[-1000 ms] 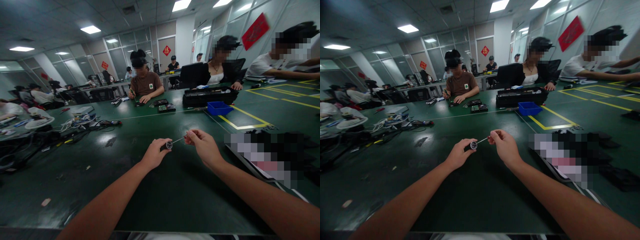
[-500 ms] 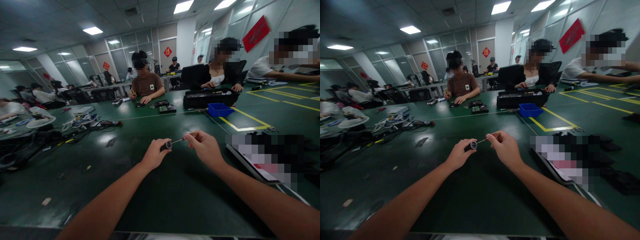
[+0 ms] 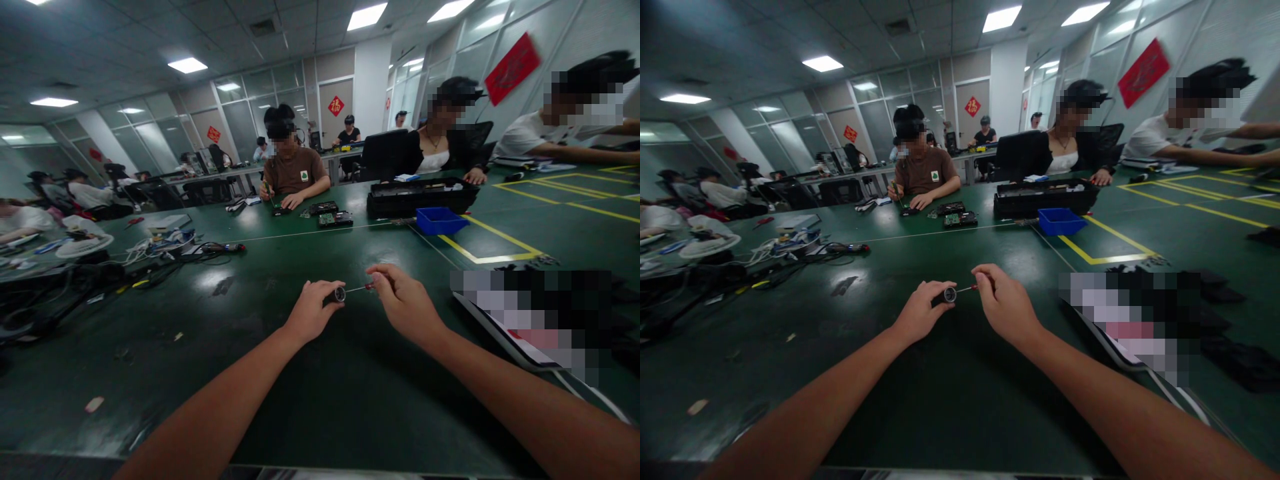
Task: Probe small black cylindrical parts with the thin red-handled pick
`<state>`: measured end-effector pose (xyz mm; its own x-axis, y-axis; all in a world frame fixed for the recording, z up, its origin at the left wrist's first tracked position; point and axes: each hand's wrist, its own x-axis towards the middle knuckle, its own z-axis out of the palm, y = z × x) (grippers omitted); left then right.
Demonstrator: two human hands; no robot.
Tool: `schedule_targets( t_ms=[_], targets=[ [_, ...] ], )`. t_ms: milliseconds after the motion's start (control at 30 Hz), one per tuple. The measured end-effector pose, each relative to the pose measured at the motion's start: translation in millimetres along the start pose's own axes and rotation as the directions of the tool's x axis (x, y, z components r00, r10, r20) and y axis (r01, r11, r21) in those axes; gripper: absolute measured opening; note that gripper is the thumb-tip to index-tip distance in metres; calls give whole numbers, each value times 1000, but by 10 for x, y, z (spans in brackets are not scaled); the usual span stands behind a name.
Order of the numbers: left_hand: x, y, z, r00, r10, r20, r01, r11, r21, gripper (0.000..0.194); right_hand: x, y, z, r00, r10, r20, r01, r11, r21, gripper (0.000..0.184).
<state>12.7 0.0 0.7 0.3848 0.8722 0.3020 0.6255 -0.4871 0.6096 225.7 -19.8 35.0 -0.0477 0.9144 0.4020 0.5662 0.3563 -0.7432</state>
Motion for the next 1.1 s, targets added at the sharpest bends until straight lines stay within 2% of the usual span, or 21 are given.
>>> schedule_targets(
  t_ms=[167, 233, 333, 567, 667, 733, 800, 833, 867, 933, 1000, 1100],
  targets=[
    [11, -13, -11, 1000, -6, -17, 5, 1000, -13, 38, -12, 7, 10, 997, -12, 70, 10, 999, 32, 34],
    [15, -16, -8, 1000, -8, -15, 8, 1000, -13, 38, -12, 9, 16, 999, -12, 52, 11, 1000, 6, 37],
    [17, -11, -9, 1000, -12, -14, 12, 1000, -9, 39, -12, 25, 26, 1000, -2, 22, 2, 1000, 17, 32],
    [15, 24, -30, 999, -36, 2, 36, 999, -7, 37, -6, 51, 19, 999, 20, 45, -23, 996, 88, 26],
    [14, 20, -24, 1000, -27, -4, 27, 1000, -5, 38, 13, 46, 40, 998, 70, 1, -68, 977, 201, 22],
    [18, 20, -25, 999, -32, -12, 32, 999, 2, 38, 39, 56, 65, 993, 116, -16, -104, 939, 329, 23],
    [24, 30, -38, 999, -11, -36, 11, 1000, 9, 39, 77, 90, 90, 983, 183, -5, -157, 858, 489, 23],
    [29, 39, -48, 999, 11, -50, -10, 1000, 18, 39, 100, 115, 100, 969, 247, 2, -199, 778, 595, 23],
    [33, 48, -60, 998, 31, -59, -29, 999, 30, 40, 123, 143, 108, 948, 312, 57, -262, 671, 693, 23],
    [40, 63, -80, 998, 40, -52, -37, 998, 55, 40, 162, 197, 117, 895, 416, 162, -380, 519, 766, 23],
    [43, 68, -88, 1000, 14, -9, -13, 997, 76, 40, 183, 237, 122, 886, 448, 116, -360, 509, 781, 21],
    [38, 60, -77, 999, -10, 38, 6, 995, 97, 39, 177, 264, 132, 912, 410, 10, -289, 627, 723, 23]
  ],
)
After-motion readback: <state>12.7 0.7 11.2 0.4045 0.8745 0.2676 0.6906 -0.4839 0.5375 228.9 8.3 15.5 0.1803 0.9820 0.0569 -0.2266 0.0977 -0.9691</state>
